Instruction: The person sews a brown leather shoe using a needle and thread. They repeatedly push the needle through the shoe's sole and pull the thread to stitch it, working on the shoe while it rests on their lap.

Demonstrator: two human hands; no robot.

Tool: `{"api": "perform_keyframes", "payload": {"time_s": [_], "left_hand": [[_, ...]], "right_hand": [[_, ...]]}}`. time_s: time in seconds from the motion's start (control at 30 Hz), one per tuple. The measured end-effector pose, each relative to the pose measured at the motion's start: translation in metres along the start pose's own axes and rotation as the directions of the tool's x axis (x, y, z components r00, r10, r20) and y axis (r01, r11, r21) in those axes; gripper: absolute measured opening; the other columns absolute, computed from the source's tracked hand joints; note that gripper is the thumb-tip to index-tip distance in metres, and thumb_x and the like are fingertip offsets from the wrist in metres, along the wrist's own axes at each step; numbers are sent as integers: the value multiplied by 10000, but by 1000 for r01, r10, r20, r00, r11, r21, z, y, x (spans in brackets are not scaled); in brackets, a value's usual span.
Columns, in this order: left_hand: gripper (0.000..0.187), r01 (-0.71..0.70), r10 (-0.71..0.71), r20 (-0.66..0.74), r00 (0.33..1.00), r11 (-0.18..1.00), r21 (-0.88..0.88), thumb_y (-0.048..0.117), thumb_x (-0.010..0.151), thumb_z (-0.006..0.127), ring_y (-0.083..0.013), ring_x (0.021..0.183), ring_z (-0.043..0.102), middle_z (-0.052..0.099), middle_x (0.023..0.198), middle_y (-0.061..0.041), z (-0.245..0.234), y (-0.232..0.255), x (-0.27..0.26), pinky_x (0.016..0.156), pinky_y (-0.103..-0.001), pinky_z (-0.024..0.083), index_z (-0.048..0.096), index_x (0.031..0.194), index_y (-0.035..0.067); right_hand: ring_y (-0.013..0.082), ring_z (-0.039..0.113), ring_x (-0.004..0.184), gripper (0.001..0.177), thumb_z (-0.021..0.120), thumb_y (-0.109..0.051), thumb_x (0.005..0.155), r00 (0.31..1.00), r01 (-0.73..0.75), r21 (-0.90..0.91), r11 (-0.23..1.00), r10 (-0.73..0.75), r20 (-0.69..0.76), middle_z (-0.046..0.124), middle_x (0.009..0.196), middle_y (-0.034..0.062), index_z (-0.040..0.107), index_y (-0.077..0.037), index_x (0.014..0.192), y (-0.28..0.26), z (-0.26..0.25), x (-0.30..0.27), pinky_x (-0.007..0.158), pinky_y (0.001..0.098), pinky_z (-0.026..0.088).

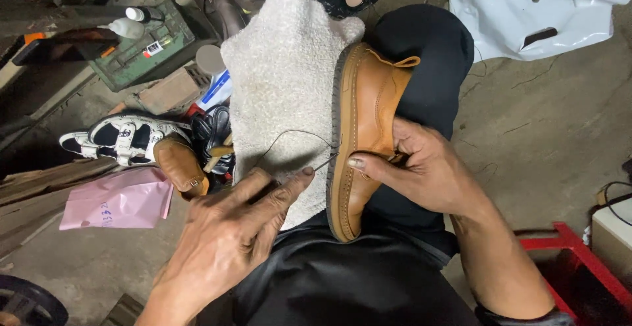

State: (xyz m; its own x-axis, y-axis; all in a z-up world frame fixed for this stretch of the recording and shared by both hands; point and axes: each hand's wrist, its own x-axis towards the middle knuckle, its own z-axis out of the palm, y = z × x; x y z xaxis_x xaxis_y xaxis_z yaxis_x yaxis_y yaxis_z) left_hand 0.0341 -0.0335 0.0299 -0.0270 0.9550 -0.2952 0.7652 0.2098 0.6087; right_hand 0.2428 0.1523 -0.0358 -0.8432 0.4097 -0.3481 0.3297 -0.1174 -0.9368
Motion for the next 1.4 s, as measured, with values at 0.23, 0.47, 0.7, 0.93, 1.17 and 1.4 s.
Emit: {"api": "perform_keyframes", "payload": {"time_s": [0.23, 0.47, 0.7, 0.93, 1.17, 1.4], "left_hand": [[537, 26, -27, 1, 1000, 976, 216, 204, 936, 631, -164, 753, 686, 598, 1012, 42, 1, 4, 3, 426, -386, 491, 575, 1462, 300], [665, 32, -111, 196, 974, 929, 369, 229, 876, 596, -254, 699, 782, 617, 1273, -78, -8, 5, 20, 825, -1006, 210, 491, 1525, 329], [863, 118, -357, 558, 749, 901, 418, -16, 899, 467, -298, 478, 682, 575, 1179, -173, -3, 27, 53, 474, -514, 631, 243, 1660, 325], [725, -9, -115, 140, 983, 742, 670, 58, 829, 570, -170, 318, 615, 664, 766, -71, 59, 15, 34, 250, -353, 492, 515, 1526, 250], [455, 98, -98, -26, 995, 867, 489, 68, 871, 609, -321, 581, 743, 706, 927, -224, 55, 21, 51, 457, -469, 598, 702, 1311, 134], [365, 77, -76, -8, 997, 980, 184, 221, 977, 489, -379, 632, 714, 722, 907, -118, 15, -8, 28, 552, -492, 561, 736, 1233, 301]], "right_hand": [[97, 711, 995, 217, 676, -99, 954, 997, -76, 154, 985, 72, 31, 768, 1091, 59, 661, -10, 1152, 1, 4, 3, 877, 242, 610], [82, 693, 916, 131, 647, -157, 975, 995, -96, -35, 995, 95, -8, 750, 987, 11, 666, -60, 1059, -5, 12, 9, 819, 258, 578], [73, 593, 719, 160, 600, -226, 1006, 1000, -29, -198, 980, 27, -15, 619, 807, -34, 603, -74, 958, 10, 18, 7, 651, 280, 514], [106, 575, 672, 194, 599, -242, 1012, 1000, 1, -272, 962, -4, -9, 584, 748, -28, 563, -83, 907, 20, 13, 16, 654, 315, 477], [114, 443, 493, 322, 654, -41, 964, 971, 212, -272, 938, -235, -52, 415, 503, 5, 495, -59, 685, 6, 12, 26, 436, 274, 355], [191, 590, 576, 256, 613, -34, 1004, 941, 254, -262, 931, -300, -154, 596, 616, 99, 629, -45, 749, -32, -21, 1, 573, 296, 473]]}}
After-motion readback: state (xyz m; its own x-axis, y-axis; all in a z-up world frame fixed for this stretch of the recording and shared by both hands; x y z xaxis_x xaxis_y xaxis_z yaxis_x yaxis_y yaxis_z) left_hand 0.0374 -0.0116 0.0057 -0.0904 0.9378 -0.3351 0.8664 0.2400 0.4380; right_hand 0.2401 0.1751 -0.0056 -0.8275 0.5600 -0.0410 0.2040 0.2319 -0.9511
